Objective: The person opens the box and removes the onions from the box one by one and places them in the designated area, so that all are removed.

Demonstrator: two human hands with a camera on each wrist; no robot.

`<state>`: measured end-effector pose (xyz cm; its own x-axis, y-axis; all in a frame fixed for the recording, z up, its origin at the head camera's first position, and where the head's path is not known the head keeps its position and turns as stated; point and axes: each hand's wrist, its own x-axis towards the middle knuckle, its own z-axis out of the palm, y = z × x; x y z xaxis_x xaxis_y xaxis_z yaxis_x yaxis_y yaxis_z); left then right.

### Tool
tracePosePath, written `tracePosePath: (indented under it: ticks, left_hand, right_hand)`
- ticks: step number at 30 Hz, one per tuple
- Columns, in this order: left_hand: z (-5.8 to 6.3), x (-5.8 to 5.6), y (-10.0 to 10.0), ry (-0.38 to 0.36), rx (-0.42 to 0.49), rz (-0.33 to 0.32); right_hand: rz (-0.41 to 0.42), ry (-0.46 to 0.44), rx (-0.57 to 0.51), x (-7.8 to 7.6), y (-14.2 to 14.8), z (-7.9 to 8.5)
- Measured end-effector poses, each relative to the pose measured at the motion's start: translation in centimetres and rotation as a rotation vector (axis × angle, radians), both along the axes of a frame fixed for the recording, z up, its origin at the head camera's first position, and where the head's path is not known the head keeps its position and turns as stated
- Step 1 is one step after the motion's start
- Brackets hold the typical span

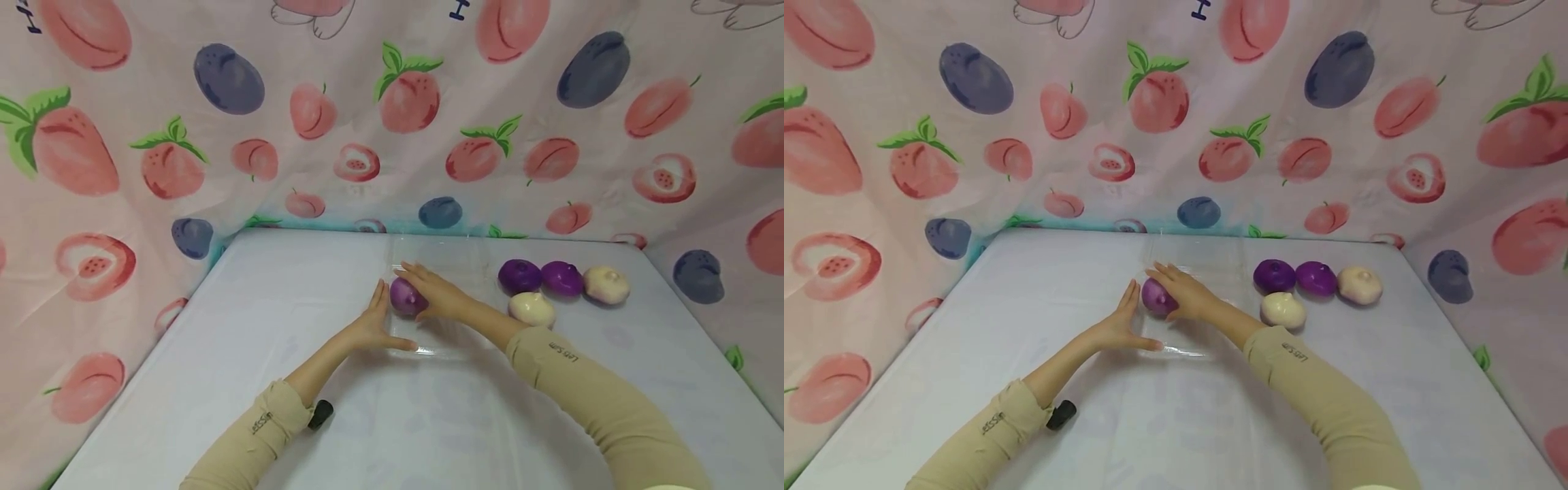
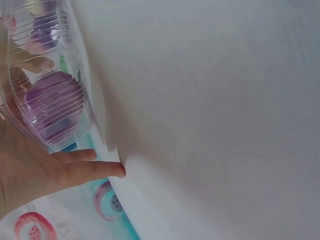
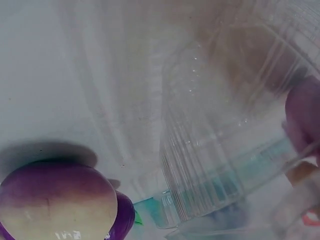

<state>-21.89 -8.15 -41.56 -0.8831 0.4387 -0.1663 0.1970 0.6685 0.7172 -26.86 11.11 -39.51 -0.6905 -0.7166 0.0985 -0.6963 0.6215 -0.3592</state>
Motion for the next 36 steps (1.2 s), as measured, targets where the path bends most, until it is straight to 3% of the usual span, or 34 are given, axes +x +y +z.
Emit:
tracePosePath:
  ticks: [4,15,28,36]
  left_hand:
    - [0.0,0.0,0.0,-0.001,-0.005,-0.001]
    - [-0.1,0.1,0.0,0.001,0.003,0.000]
    - [-0.1,0.1,0.1,0.018,-0.011,0.005]
    - [-0.1,0.2,0.1,0.020,-0.011,0.020]
  right_hand:
    - [-0.022,-0.006,0.025,0.1,0.0,0.0]
    - [-0.045,0.110,0.101,0.1,-0.5,-0.8]
    - [-0.075,0.168,0.026,1.0,0.8,-0.6]
    - [-0.124,0.139,-0.036,1.9,1.9,-0.5]
